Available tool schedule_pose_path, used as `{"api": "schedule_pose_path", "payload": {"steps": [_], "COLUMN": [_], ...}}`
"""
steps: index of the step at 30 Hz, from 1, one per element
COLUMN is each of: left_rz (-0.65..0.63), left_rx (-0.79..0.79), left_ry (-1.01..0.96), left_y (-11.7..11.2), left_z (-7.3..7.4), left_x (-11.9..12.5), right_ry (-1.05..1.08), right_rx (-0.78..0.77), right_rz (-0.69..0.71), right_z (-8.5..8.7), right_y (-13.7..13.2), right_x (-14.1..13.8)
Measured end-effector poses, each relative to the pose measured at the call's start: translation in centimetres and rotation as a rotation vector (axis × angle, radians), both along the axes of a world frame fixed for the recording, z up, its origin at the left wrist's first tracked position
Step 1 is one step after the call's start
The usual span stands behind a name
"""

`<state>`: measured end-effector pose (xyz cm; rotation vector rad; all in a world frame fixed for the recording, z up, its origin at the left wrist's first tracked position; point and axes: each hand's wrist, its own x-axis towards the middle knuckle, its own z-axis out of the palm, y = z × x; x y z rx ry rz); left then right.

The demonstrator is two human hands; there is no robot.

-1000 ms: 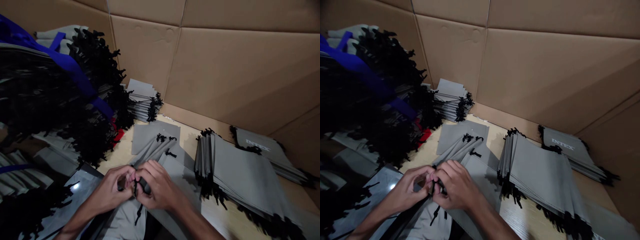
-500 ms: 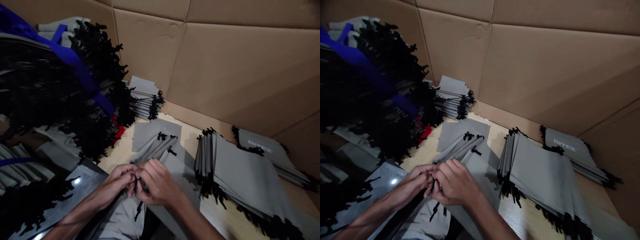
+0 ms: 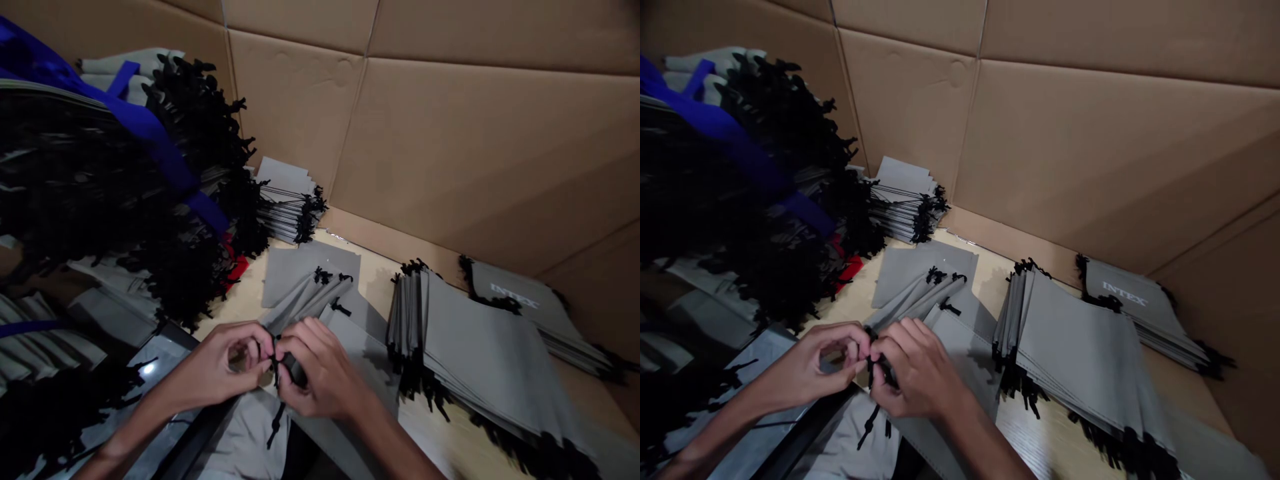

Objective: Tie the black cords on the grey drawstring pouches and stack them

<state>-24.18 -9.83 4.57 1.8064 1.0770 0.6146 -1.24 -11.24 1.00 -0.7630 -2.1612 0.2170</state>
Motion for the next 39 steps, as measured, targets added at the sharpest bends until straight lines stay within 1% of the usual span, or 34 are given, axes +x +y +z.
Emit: {"api": "schedule_pose_path", "payload": {"steps": [4,9,12,17,21,24,28,32,34,39], "left_rz": [-0.051,-0.087,-0.106,-0.098,-0.067,-0.02,0.057,0.107,0.151,0.323], "left_rx": [0.071,0.092,0.103,0.08,-0.044,-0.141,-0.245,-0.307,-0.346,-0.513], "left_ry": [0.08,0.135,0.17,0.155,0.081,-0.018,-0.151,-0.25,-0.303,-0.517], "left_y": [0.2,0.3,0.0,-0.2,-0.3,-0.4,-0.5,-0.8,-1.2,-2.2], "left_z": [0.2,0.3,0.0,-0.8,-1.4,-1.6,-1.4,-1.3,-1.6,-3.0], "left_x": [-0.2,-0.1,0.0,0.1,0.3,0.6,1.1,1.7,2.0,2.5], "right_ry": [-0.044,-0.094,-0.102,-0.084,-0.022,0.028,0.112,0.153,0.163,0.188], "right_rx": [-0.018,0.022,0.036,-0.038,-0.104,-0.124,-0.117,-0.114,-0.108,-0.104], "right_rz": [0.003,0.009,-0.002,0.006,0.009,-0.011,-0.048,-0.06,-0.061,-0.068], "right_z": [-0.1,-0.2,-0.2,-0.3,-0.2,-0.3,-0.7,-1.0,-1.1,-1.0], "right_y": [0.0,0.0,0.0,-0.1,-0.2,-0.2,0.0,0.1,0.1,0.2], "right_x": [0.0,0.0,-0.2,-0.6,-0.7,-0.9,-1.2,-1.4,-1.4,-1.4]}}
